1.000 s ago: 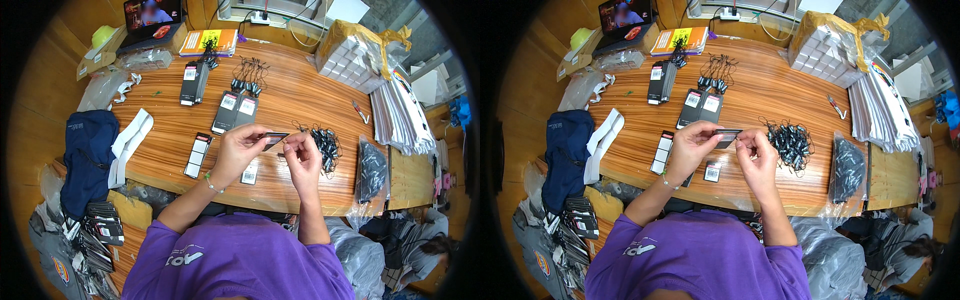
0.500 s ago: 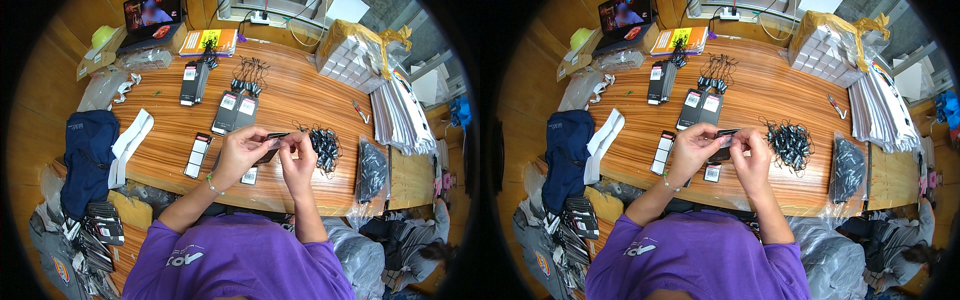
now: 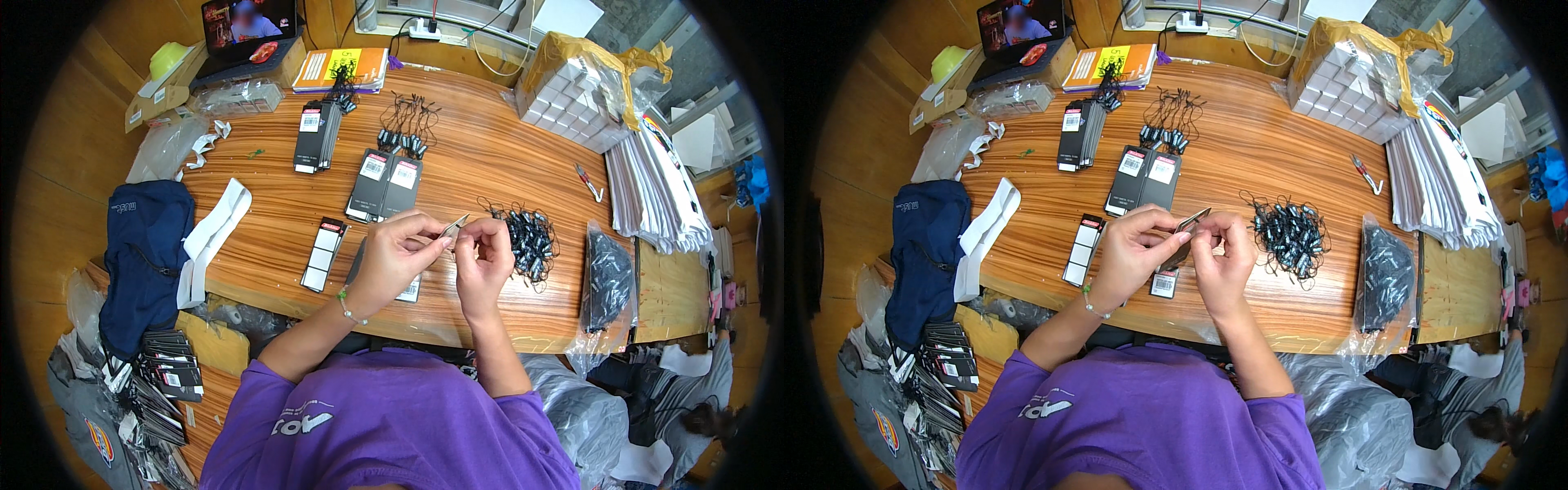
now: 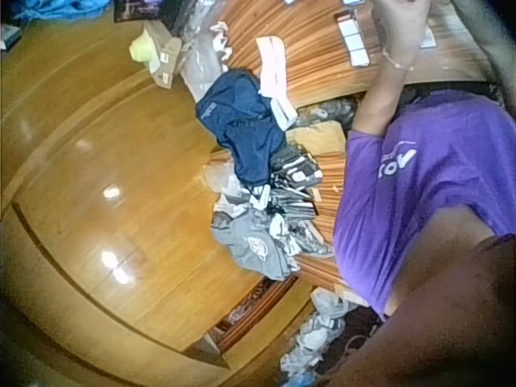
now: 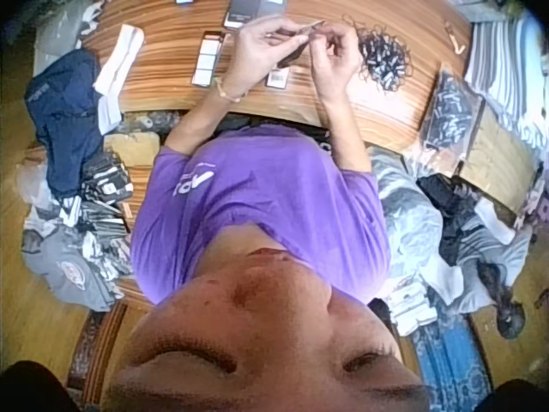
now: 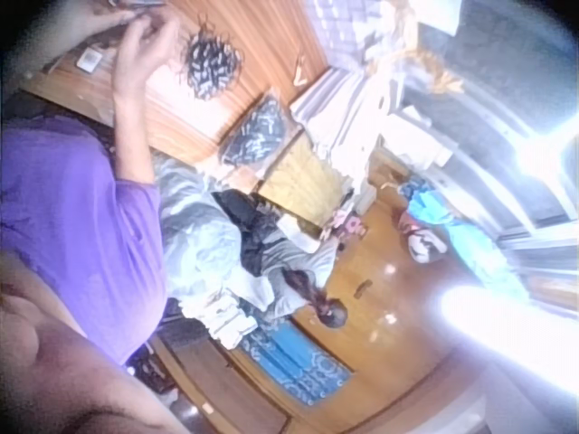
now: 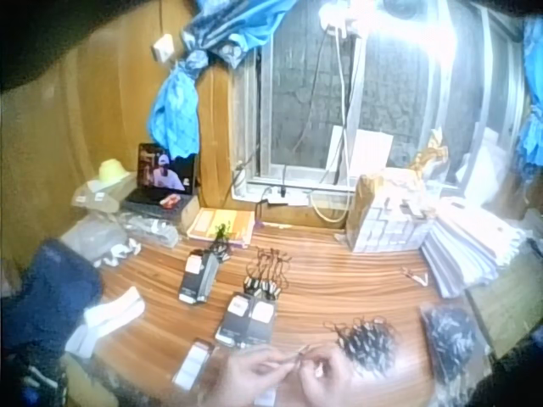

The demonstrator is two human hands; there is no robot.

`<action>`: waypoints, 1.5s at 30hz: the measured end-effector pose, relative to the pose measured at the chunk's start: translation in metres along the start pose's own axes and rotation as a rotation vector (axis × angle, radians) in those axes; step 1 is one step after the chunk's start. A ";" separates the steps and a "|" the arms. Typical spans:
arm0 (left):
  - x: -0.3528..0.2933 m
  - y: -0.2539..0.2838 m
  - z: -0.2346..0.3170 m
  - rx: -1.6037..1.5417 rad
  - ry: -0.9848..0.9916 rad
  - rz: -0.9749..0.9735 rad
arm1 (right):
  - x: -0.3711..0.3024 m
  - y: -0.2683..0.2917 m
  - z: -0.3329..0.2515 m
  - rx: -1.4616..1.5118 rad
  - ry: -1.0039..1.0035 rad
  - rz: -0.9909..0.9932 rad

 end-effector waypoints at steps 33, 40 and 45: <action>-0.025 -0.035 0.060 1.076 -0.937 -0.100 | -0.011 -0.013 0.057 0.609 -0.619 -0.272; -0.022 -0.034 0.054 1.048 -0.890 -0.094 | -0.001 -0.003 0.043 0.314 -0.390 -0.190; -0.016 -0.029 0.059 0.978 -0.831 -0.076 | 0.010 0.003 0.035 0.284 -0.294 -0.136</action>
Point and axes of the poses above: each hand's wrist, its own x-axis towards the middle knuckle, its own y-axis out of the back of the hand, z = x × y, the point moved 10 cm from there along x, towards the middle knuckle, and after that the axes turned 5 degrees about -z, right-handed, at the moved point
